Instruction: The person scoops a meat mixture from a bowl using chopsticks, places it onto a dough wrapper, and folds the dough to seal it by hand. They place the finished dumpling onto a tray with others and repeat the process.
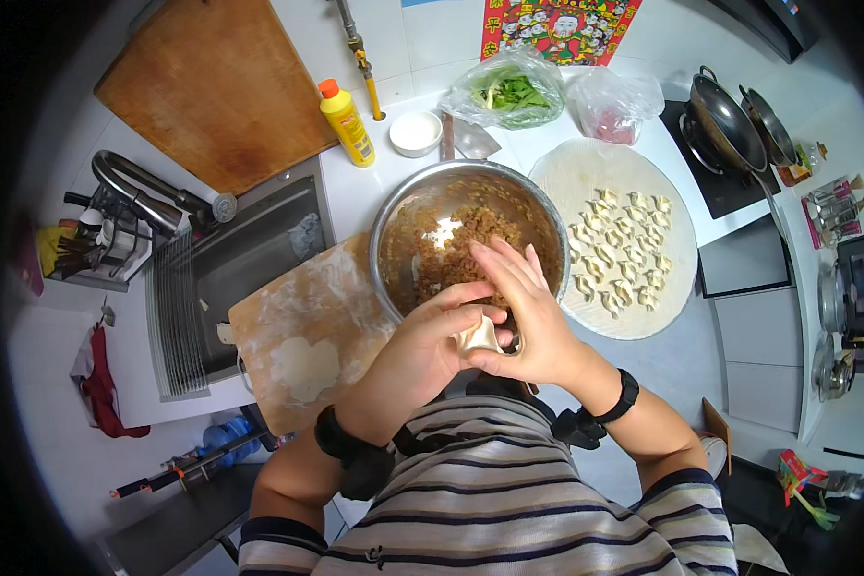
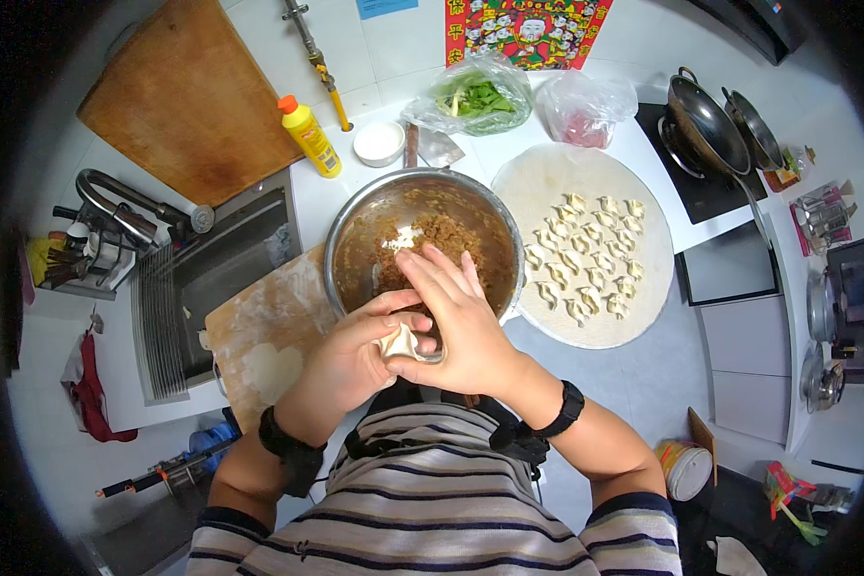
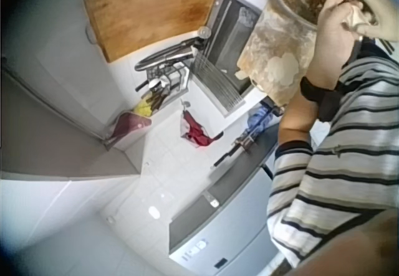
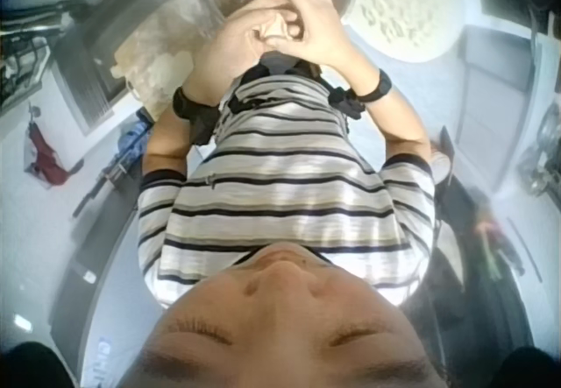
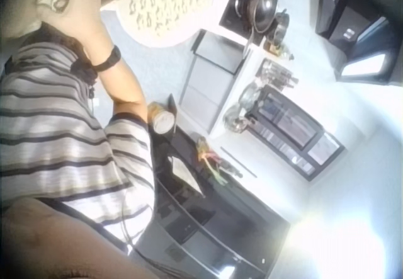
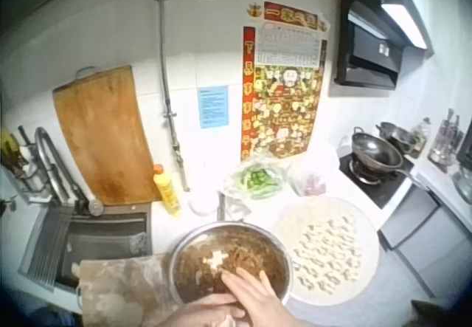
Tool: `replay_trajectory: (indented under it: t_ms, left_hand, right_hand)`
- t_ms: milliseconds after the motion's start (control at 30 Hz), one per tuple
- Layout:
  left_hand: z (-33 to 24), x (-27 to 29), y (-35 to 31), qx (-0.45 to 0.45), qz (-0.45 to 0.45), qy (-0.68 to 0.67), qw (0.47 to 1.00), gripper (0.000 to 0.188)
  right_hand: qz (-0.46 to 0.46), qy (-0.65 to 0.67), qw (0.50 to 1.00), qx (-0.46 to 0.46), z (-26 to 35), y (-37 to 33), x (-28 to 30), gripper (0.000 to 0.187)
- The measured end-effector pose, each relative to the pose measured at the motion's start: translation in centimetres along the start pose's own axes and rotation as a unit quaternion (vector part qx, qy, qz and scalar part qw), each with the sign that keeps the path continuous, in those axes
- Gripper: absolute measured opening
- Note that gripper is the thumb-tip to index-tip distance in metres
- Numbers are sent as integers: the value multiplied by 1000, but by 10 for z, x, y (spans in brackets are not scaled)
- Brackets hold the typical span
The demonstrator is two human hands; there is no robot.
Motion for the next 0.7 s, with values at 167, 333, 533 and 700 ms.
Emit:
replay_trajectory:
  t_ms: [167, 333, 533, 700]
  left_hand:
    - [6, -8, 11, -2, 83, -87, 993, 43]
    - [24, -11, 25, -22, 58, -15, 998, 57]
    - [34, -34, 48, 45, 65, -32, 996, 62]
    - [44, -62, 60, 73, 35, 6, 997, 61]
  right_hand:
    - [-36, -33, 999, 0, -6, -22, 11, 66]
    - [-110, -10, 994, -23, -3, -35, 23, 39]
    - [-124, -19, 991, -47, -9, -54, 48, 20]
    - [-143, -4, 989, -46, -26, -74, 78, 15]
Point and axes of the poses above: each hand's wrist, its own y-axis towards the middle knuckle, its own x-axis out of the back of the hand, z = x × y, the point moved 1 cm from there along y, towards the middle knuckle, and after that the axes turned 9 degrees about -z, right-handed, at the moved point
